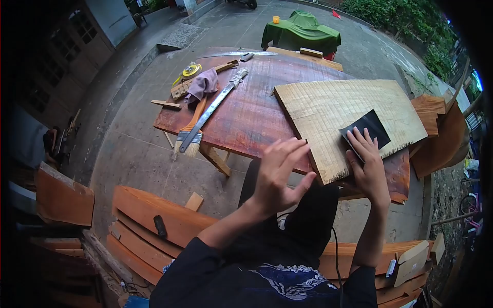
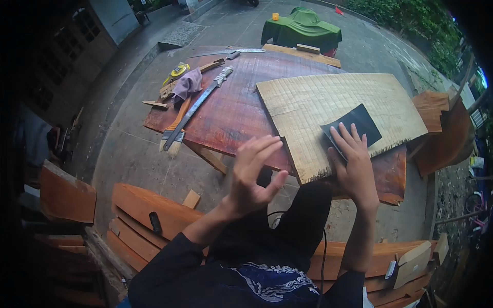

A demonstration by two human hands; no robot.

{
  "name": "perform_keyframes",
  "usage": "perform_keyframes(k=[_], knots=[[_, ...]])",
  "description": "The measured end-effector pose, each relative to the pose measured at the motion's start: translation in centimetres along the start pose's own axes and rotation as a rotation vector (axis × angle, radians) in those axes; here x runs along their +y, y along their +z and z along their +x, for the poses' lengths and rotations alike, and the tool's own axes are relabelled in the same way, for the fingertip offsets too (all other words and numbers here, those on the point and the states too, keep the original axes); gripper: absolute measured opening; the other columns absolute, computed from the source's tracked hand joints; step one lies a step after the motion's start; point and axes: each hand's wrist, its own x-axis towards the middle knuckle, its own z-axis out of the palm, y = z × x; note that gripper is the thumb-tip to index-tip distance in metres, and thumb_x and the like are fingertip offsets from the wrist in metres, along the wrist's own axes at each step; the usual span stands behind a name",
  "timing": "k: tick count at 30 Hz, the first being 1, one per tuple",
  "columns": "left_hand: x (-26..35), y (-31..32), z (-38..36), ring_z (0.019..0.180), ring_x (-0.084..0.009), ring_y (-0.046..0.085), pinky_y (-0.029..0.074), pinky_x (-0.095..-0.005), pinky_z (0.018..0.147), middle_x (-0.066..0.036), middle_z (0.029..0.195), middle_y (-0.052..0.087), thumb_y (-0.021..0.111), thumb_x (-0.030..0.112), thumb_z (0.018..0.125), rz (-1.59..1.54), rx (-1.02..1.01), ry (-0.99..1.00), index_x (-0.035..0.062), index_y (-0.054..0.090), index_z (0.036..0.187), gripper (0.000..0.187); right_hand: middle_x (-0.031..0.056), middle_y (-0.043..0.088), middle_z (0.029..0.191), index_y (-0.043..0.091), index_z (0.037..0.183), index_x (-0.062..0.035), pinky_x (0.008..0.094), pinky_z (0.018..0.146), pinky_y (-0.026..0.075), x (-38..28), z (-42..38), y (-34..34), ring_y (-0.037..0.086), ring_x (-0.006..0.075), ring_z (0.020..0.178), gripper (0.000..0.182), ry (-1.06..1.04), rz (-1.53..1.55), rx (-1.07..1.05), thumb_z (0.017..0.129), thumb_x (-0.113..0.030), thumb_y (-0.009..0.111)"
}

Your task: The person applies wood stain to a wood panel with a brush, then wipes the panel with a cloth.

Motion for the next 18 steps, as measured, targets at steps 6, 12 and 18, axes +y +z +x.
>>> perform_keyframes(k=[6, 12, 18], knots=[[-6.5, -12.7, 1.8, 0.126, -0.0363, 0.067, 0.051, -0.0447, 0.108, -0.02, 0.133, 0.07, 0.077, 0.018, 0.097, 0.493, 0.2, -0.231, -0.0025, 0.066, 0.137, 0.047, 0.0238, 0.044, 0.167, 0.046, 0.162, -0.0054, 0.0559, 0.133, 0.02, -3.4, 0.6, 0.3, 0.035, 0.0432, 0.158, 0.073, -0.14, 0.133, -0.035, 0.101, -0.036, 0.072], [-7.7, -17.8, -1.3, 0.128, -0.0359, 0.064, 0.052, -0.0464, 0.105, -0.021, 0.137, 0.065, 0.087, 0.038, 0.087, 0.65, 0.002, -0.746, -0.0017, 0.058, 0.148, 0.078, 0.0212, 0.055, 0.159, 0.053, 0.157, -0.0038, 0.0533, 0.129, 0.032, -2.3, 0.4, 0.5, 0.047, 0.0425, 0.151, 0.064, -0.122, 0.295, 0.147, 0.099, -0.022, 0.075], [-10.6, -17.1, -3.9, 0.114, -0.0362, 0.069, 0.054, -0.0443, 0.102, -0.021, 0.122, 0.069, 0.094, 0.034, 0.08, 0.515, 0.038, -0.626, -0.0035, 0.058, 0.148, 0.085, 0.0217, 0.054, 0.159, 0.053, 0.156, -0.0038, 0.0527, 0.13, 0.03, -1.6, 0.2, 1.5, 0.047, 0.0399, 0.151, 0.062, -0.151, 0.233, 0.1, 0.1, -0.021, 0.073]])
